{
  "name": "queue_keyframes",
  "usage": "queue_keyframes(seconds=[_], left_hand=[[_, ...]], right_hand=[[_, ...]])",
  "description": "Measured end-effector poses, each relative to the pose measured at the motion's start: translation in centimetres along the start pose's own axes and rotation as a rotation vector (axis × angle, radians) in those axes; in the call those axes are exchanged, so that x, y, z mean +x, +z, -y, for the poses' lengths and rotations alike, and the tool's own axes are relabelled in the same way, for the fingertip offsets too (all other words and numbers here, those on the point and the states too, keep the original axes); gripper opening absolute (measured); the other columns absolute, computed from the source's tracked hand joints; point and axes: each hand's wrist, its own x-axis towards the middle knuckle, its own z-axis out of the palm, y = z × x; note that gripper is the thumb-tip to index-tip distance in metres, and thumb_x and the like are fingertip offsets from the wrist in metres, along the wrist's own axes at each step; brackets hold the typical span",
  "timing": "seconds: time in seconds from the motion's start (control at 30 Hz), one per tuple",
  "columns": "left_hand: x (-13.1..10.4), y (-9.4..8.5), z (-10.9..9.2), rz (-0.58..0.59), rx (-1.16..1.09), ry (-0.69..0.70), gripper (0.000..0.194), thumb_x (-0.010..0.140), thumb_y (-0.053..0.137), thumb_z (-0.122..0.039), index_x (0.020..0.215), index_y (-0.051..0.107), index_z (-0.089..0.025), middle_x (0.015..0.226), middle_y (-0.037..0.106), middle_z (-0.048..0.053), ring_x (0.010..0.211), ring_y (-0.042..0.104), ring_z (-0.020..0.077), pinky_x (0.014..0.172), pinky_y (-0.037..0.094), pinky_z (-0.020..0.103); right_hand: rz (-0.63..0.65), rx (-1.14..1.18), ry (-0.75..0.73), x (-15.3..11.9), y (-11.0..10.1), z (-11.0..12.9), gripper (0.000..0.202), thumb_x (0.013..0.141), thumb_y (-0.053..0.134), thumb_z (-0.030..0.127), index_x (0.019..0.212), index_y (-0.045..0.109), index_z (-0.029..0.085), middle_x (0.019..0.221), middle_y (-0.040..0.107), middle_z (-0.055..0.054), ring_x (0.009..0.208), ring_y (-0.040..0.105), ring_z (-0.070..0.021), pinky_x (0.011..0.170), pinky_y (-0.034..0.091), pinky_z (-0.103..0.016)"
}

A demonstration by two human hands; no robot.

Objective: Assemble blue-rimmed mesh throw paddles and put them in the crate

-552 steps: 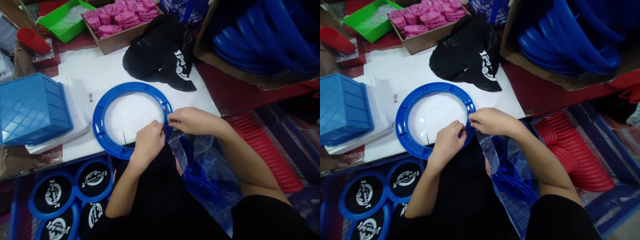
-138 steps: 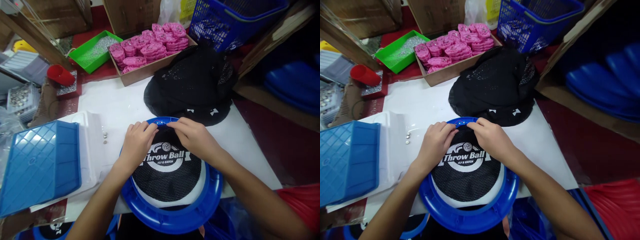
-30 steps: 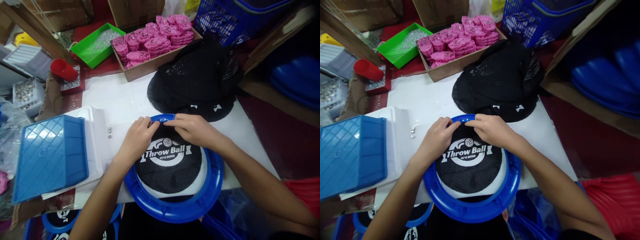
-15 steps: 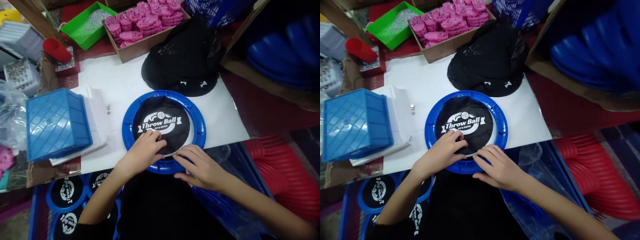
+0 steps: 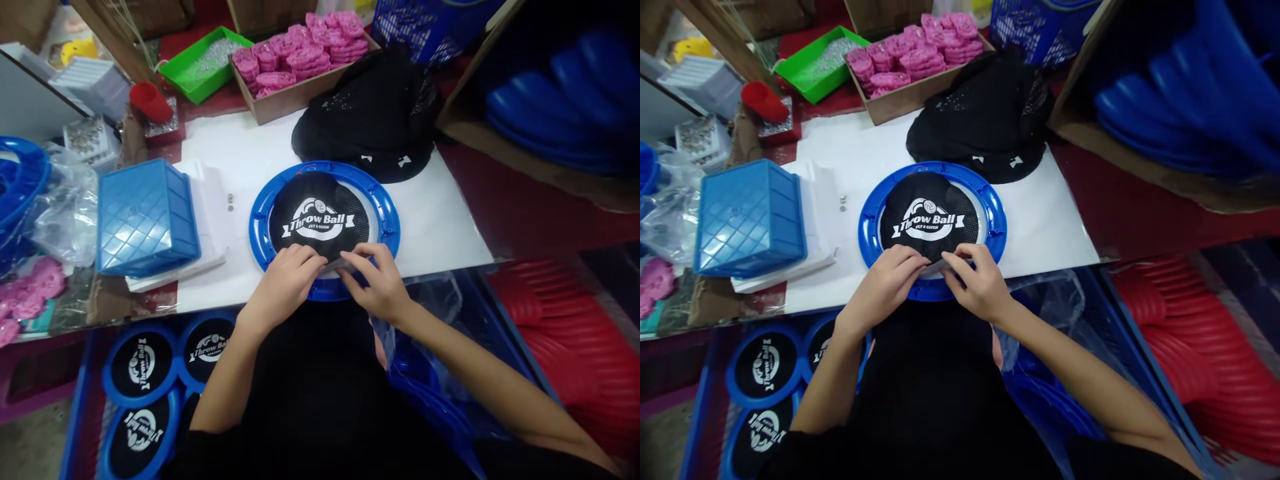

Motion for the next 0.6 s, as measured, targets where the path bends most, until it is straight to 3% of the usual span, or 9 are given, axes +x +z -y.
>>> queue_keyframes(seconds=[0.17, 0.4, 0.6], left_hand=[[-0.9, 1.8, -0.4, -0.169, 0.014, 0.04, 0.022, 0.104, 0.05, -0.009, 0.119, 0.066, -0.013, 0.105, 0.069, 0.011, 0.096, 0.06, 0.023, 0.083, 0.051, 0.037], [-1.6, 3.6, 0.0, -0.379, 0.058, 0.135, 0.021, 0.099, 0.06, -0.008, 0.117, 0.067, -0.014, 0.104, 0.07, 0.011, 0.1, 0.062, 0.0241, 0.085, 0.053, 0.04], [-2.3, 3.8, 0.9, -0.378, 0.02, 0.221, 0.032, 0.095, 0.062, -0.002, 0.123, 0.067, -0.018, 0.104, 0.073, 0.009, 0.102, 0.063, 0.0235, 0.086, 0.054, 0.041]], right_hand=[[-0.016, -0.004, -0.016, 0.3, 0.6, 0.3, 0.023, 0.096, 0.064, 0.012, 0.113, 0.074, 0.022, 0.109, 0.065, -0.013, 0.103, 0.063, -0.0259, 0.085, 0.056, -0.044], [-0.059, 0.059, -0.147, -0.1, 0.7, -0.5, 0.032, 0.093, 0.067, 0.004, 0.118, 0.071, 0.023, 0.096, 0.074, -0.007, 0.092, 0.065, -0.0232, 0.083, 0.053, -0.045], [-0.009, 0.135, -0.216, -0.3, 0.4, -1.4, 0.034, 0.092, 0.068, 0.003, 0.119, 0.07, 0.024, 0.096, 0.076, -0.006, 0.09, 0.066, -0.0227, 0.082, 0.053, -0.045]])
